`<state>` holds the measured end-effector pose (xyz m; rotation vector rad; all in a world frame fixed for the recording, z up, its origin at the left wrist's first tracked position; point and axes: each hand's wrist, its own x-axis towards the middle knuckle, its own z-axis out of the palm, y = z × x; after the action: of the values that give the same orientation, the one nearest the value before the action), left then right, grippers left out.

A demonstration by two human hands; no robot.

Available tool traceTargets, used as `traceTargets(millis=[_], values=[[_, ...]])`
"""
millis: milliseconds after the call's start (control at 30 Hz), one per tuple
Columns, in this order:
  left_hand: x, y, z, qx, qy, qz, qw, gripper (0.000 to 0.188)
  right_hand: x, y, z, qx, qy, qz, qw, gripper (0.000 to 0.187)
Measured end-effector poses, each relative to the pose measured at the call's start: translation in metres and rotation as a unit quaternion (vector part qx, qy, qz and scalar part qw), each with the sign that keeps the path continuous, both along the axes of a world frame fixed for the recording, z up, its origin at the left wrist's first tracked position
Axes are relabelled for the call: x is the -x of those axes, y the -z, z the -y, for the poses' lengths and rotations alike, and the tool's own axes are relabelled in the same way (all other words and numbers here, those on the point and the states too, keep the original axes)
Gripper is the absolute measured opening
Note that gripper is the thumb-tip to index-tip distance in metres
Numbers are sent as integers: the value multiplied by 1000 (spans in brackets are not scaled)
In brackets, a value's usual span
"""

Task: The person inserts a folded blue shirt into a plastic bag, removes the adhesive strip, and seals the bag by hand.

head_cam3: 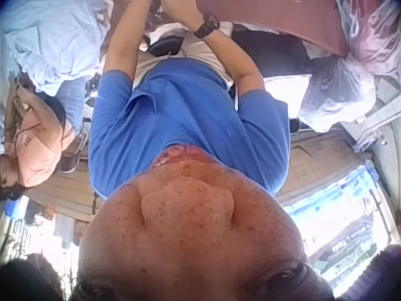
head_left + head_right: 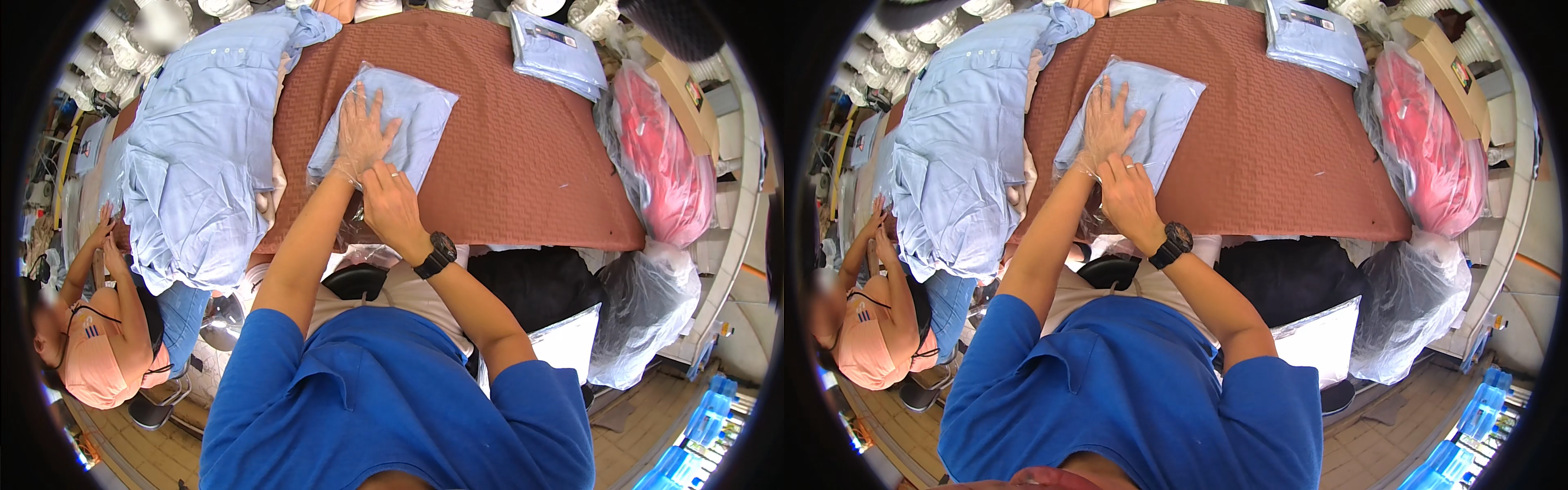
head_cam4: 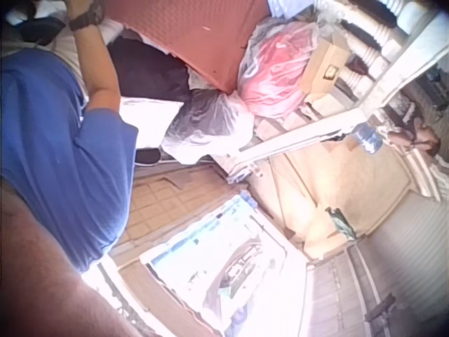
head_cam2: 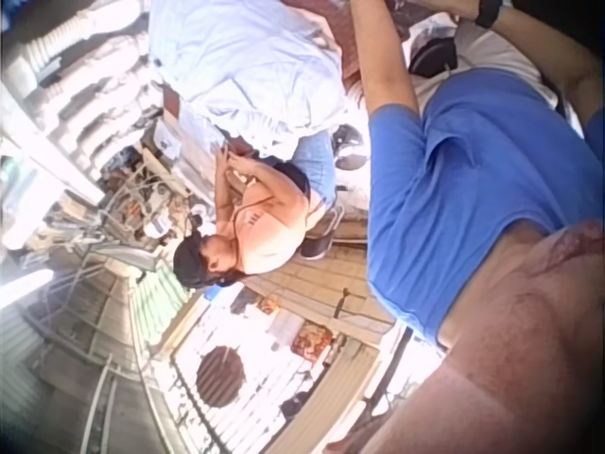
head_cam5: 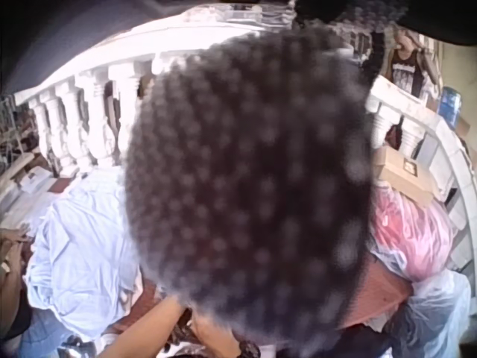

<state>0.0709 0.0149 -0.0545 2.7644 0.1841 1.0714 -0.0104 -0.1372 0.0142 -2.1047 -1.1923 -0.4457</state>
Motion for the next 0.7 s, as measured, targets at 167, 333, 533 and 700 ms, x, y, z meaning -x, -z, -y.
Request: traceTargets(millis=[167, 333, 533, 700], values=[[0, -13, 3, 85, 10, -91, 992, 76, -2, 2, -1, -3, -5, -1, 1000, 17], [-4, -2, -11, 20, 14, -90, 996, 80, -2, 4, -4, -17, -33, -17, 999, 20], [-2, -9, -1, 35, 10, -133, 991, 83, -4, 3, 1, 3, -10, -55, 998, 27], [-2, 4, -11, 19, -1, -81, 996, 81, 7, 3, 5, 38, 63, -77, 994, 45]])
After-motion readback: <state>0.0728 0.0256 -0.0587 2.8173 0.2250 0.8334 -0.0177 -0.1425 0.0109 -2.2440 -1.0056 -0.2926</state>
